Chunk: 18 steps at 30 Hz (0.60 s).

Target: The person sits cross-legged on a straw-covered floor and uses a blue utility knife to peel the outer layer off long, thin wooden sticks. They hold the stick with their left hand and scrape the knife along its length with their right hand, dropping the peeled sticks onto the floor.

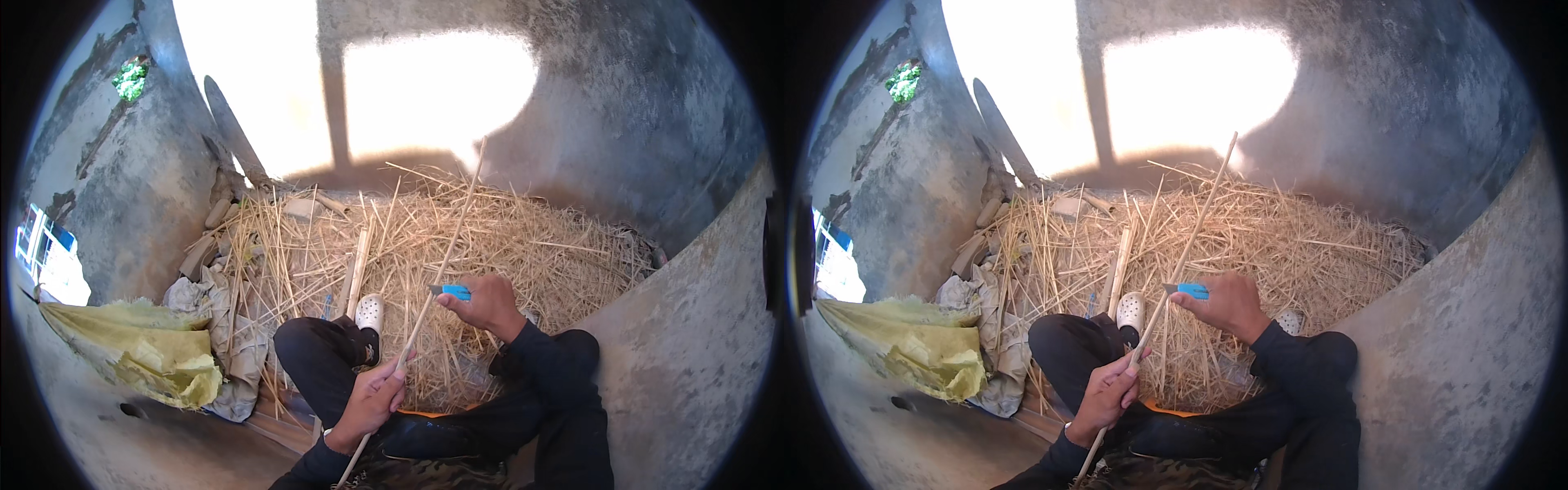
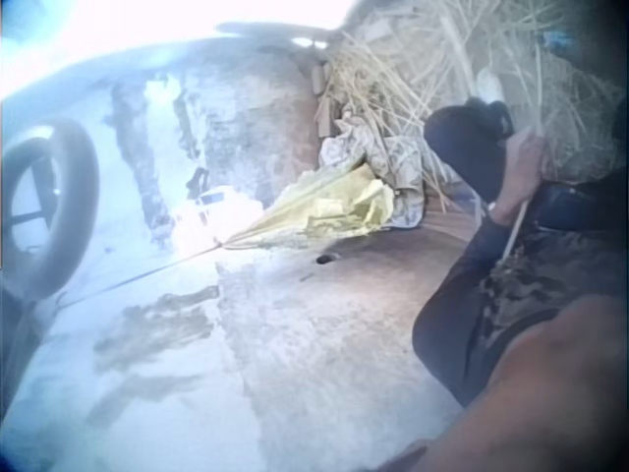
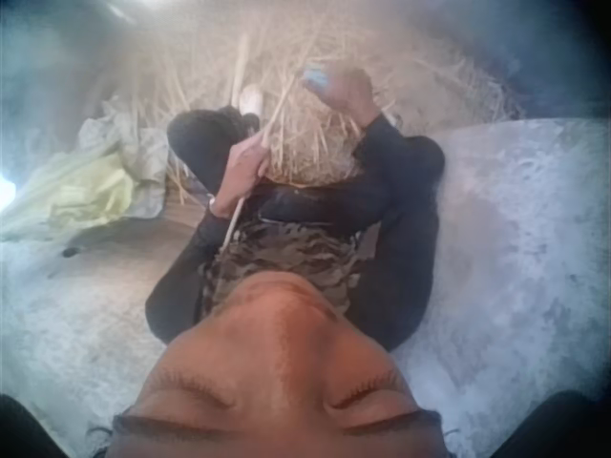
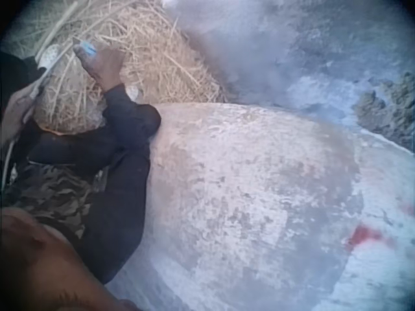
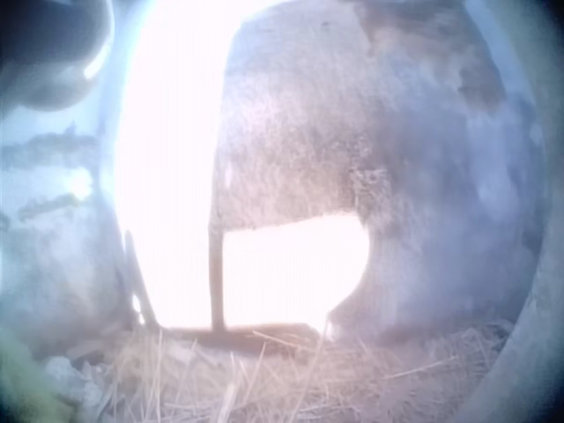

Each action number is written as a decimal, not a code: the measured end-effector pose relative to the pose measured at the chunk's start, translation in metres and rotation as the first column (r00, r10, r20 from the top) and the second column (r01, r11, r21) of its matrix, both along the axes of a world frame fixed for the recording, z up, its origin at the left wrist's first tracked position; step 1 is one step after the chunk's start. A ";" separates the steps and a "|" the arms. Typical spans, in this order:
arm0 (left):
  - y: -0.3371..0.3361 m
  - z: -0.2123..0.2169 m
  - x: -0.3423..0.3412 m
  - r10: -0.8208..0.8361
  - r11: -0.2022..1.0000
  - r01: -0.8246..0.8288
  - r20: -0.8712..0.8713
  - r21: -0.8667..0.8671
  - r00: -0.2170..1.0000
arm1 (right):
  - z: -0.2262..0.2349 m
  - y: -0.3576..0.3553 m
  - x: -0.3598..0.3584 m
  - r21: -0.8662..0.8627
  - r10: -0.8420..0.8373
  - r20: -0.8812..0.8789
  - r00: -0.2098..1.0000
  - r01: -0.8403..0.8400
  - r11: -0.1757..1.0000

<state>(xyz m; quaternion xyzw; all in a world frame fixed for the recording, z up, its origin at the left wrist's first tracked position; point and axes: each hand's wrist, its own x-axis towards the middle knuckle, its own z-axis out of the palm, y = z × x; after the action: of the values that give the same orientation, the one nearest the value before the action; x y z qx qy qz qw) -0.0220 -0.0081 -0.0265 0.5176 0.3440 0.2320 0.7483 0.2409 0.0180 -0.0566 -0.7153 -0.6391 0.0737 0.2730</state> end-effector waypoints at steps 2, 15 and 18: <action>0.005 -0.001 0.002 -0.025 1.000 0.025 0.019 -0.007 1.000 | 0.001 -0.016 -0.018 0.023 0.138 0.053 0.989 -0.140 0.990; 0.002 0.004 -0.002 -0.011 0.981 0.035 0.124 -0.193 0.992 | -0.011 -0.017 -0.025 0.101 0.160 0.103 0.982 -0.171 0.980; -0.002 0.008 -0.006 0.018 0.956 0.036 0.182 -0.290 0.983 | -0.010 0.003 -0.001 0.082 0.008 -0.011 1.000 -0.007 0.997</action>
<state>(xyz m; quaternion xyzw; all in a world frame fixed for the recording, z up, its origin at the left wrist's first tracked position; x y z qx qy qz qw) -0.0282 -0.0103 -0.0189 0.3796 0.3020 0.2218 0.8459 0.2403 0.0212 -0.0667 -0.7008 -0.6426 0.0525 0.3054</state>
